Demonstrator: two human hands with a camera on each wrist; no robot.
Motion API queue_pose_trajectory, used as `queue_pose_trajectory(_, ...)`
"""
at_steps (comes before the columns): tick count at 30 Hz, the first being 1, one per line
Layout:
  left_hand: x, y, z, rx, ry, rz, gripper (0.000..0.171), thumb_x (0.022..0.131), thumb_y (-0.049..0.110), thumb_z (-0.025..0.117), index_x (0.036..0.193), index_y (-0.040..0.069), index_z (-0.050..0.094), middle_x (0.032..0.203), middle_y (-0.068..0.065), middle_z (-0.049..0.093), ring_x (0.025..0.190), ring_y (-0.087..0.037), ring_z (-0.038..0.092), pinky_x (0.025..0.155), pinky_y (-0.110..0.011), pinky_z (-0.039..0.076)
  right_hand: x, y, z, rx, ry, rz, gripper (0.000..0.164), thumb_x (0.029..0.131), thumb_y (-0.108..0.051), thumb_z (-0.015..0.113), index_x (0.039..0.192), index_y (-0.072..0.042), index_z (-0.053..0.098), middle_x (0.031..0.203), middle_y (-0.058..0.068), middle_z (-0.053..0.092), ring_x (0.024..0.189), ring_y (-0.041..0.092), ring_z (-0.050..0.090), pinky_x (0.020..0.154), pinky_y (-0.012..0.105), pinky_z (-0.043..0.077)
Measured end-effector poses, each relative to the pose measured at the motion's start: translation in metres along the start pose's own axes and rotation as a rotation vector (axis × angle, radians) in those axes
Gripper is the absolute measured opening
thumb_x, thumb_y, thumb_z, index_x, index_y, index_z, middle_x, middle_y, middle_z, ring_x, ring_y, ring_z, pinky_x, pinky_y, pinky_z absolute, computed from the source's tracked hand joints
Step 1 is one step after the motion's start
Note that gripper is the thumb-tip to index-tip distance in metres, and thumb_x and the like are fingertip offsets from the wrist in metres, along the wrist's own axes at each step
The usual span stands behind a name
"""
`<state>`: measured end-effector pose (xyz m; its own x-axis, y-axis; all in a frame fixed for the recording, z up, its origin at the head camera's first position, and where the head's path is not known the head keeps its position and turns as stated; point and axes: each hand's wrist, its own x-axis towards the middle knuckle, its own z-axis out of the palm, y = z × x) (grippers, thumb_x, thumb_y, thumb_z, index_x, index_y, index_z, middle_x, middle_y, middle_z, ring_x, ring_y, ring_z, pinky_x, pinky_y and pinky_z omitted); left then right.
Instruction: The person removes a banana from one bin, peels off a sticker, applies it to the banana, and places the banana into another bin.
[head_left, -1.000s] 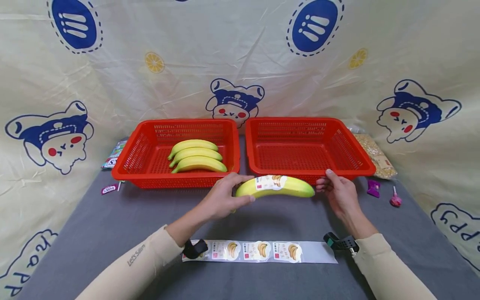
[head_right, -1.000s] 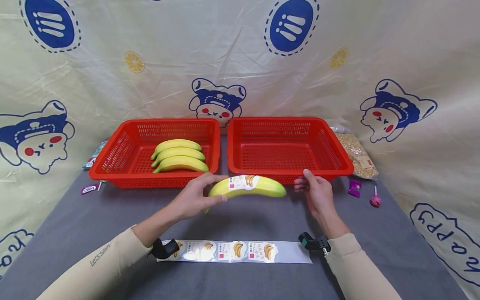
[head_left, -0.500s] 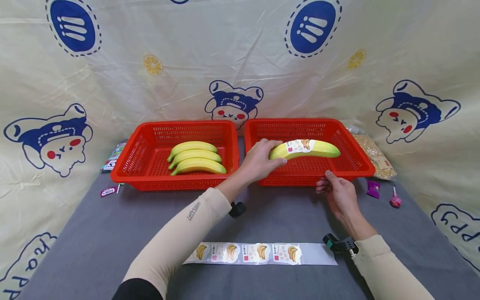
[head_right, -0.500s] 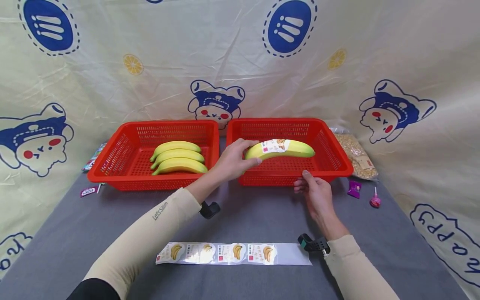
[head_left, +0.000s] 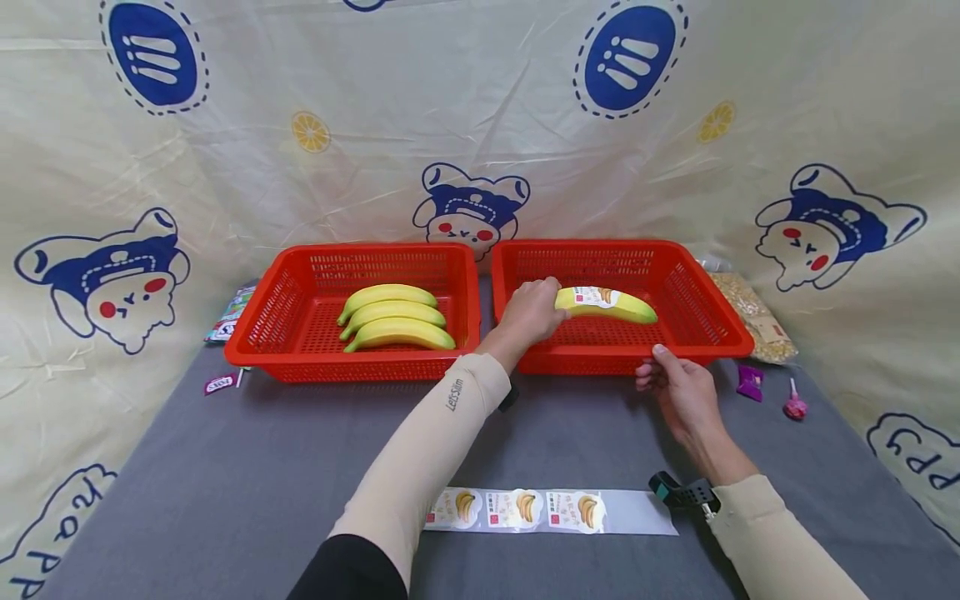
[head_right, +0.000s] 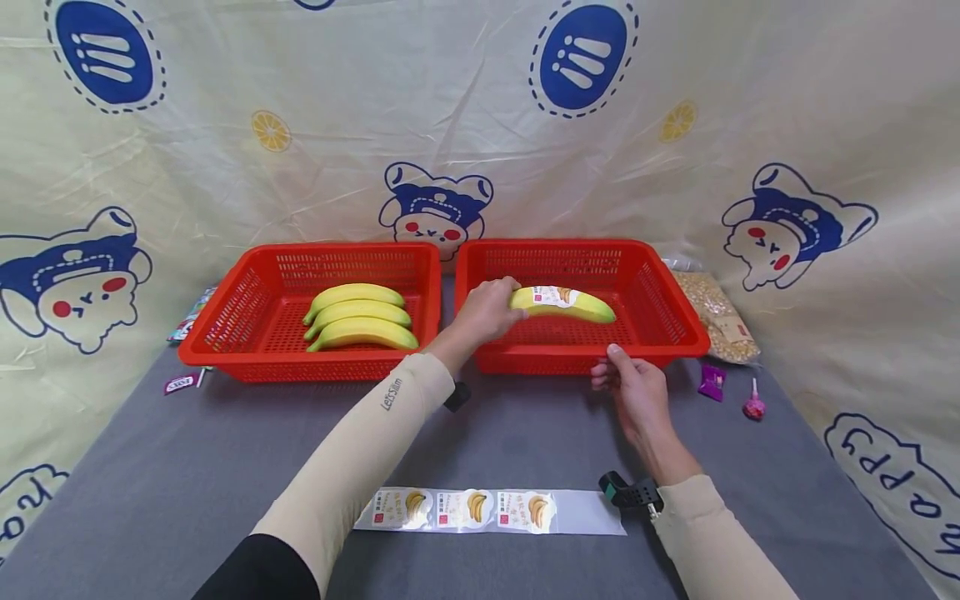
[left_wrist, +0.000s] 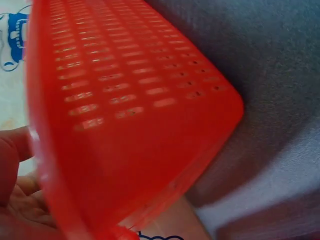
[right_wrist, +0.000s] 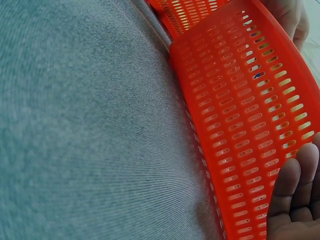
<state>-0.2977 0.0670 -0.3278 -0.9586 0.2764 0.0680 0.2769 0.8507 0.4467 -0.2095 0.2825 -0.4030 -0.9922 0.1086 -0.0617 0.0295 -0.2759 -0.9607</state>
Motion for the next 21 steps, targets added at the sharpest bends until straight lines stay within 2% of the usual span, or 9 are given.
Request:
queue_pose_trajectory(5,0.001,-0.001,0.009,0.109,-0.034,0.033,0.036,0.087,0.028,0.066,0.118,0.012,0.058,0.107,-0.003,0.061,0.095,-0.014,0.053,0.087,-0.027,0.046,0.001,0.001,-0.001,0.002,0.003,-0.01,0.026,0.091,-0.032,0.059,0.084,-0.01,0.072,0.07,-0.002,0.071,0.062,0.011,0.065,0.066,0.023,0.054)
queue_pose_trajectory(13,0.007,-0.001,0.017,0.174,-0.102,0.0,0.033,0.087,0.025,0.065,0.117,0.013,0.059,0.109,-0.001,0.066,0.091,-0.013,0.058,0.083,-0.025,0.047,0.001,0.002,0.0,0.006,0.003,-0.027,0.026,0.092,-0.029,0.058,0.083,-0.009,0.071,0.069,-0.001,0.07,0.06,0.011,0.064,0.064,0.023,0.054)
queue_pose_trajectory(17,0.009,0.0,0.016,0.161,-0.163,-0.01,0.032,0.085,0.023,0.066,0.116,0.013,0.061,0.106,-0.001,0.066,0.09,-0.014,0.057,0.083,-0.025,0.047,0.001,0.002,0.001,0.0,0.015,-0.028,0.027,0.089,-0.034,0.062,0.084,-0.008,0.071,0.068,-0.001,0.07,0.06,0.011,0.064,0.064,0.023,0.054)
queue_pose_trajectory(21,0.008,0.0,0.013,0.114,-0.211,-0.056,0.033,0.084,0.022,0.068,0.116,0.013,0.06,0.105,-0.002,0.065,0.087,-0.014,0.057,0.079,-0.024,0.048,0.001,0.002,0.001,-0.002,0.023,-0.026,0.029,0.086,-0.036,0.064,0.084,-0.007,0.07,0.068,-0.001,0.07,0.06,0.011,0.064,0.064,0.023,0.054)
